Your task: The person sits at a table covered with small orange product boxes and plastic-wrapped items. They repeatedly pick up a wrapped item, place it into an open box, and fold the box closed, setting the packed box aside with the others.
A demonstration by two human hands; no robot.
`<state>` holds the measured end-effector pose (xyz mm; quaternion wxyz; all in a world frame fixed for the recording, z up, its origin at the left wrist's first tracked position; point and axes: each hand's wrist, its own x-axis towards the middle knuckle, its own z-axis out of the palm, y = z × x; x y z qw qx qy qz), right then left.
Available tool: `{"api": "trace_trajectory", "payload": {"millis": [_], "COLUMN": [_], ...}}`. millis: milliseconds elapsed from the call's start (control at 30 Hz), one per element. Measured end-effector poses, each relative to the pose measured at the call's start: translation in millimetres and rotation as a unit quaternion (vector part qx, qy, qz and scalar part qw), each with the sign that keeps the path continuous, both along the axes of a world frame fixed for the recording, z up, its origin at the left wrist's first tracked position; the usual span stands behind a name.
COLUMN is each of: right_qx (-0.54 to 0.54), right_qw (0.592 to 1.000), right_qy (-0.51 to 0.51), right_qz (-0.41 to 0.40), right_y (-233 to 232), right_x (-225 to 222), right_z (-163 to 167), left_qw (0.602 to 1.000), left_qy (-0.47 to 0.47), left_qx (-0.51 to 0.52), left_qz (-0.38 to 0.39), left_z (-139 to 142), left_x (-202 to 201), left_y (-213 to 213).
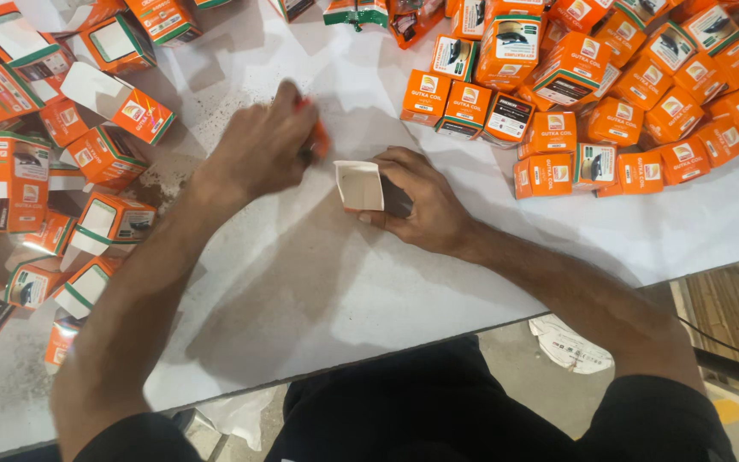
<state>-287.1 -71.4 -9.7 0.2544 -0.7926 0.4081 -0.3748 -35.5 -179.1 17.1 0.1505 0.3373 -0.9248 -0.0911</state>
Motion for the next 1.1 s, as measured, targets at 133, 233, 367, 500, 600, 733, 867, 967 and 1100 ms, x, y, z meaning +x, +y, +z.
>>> {"api": "trace_trajectory", "payload": {"millis": [133, 233, 367, 500, 600, 733, 867, 967, 1100], "right_qx": [0.014, -0.010, -0.040, -0.008, -0.010, -0.016, -0.010, -0.040, -0.047], "right_qw": [1.000, 1.000, 0.997, 0.999, 1.000, 1.000, 1.000, 0.998, 0.998], "right_qy": [0.012, 0.022, 0.049, 0.033, 0.015, 0.017, 0.027, 0.039, 0.048], "right_qz": [-0.015, -0.015, 0.032, 0.000, -0.009, -0.013, -0.011, -0.013, -0.017], "right_y": [0.0, 0.9, 0.5, 0.2, 0.8, 1.5, 1.5, 2.5, 4.5], "right_x": [0.8, 2.3, 2.0, 0.9, 3.3, 4.2, 3.0, 3.0, 5.1], "right_z": [-0.9, -1.1, -3.1, -8.8, -13.5, -15.9, -16.2, -15.8, -11.5], "left_qw": [0.971, 0.941, 0.918, 0.940, 0.961, 0.972, 0.973, 0.971, 0.978], "left_qy": [0.219, 0.322, 0.358, 0.249, 0.222, 0.209, 0.175, 0.186, 0.159], "left_qx": [0.064, -0.085, 0.123, -0.218, -0.149, -0.098, -0.151, -0.132, -0.047], "left_qz": [0.078, 0.059, -0.118, -0.080, -0.072, -0.043, 0.015, 0.070, 0.129], "left_z": [5.8, 13.1, -1.3, -33.8, -44.5, -39.9, -33.5, -30.5, -23.8], "left_x": [18.9, 15.3, -9.1, -23.2, -15.3, -11.3, -25.7, -37.3, -47.4], "left_y": [48.9, 95.5, 109.7, 90.4, 90.6, 101.5, 109.5, 113.3, 109.0]}}
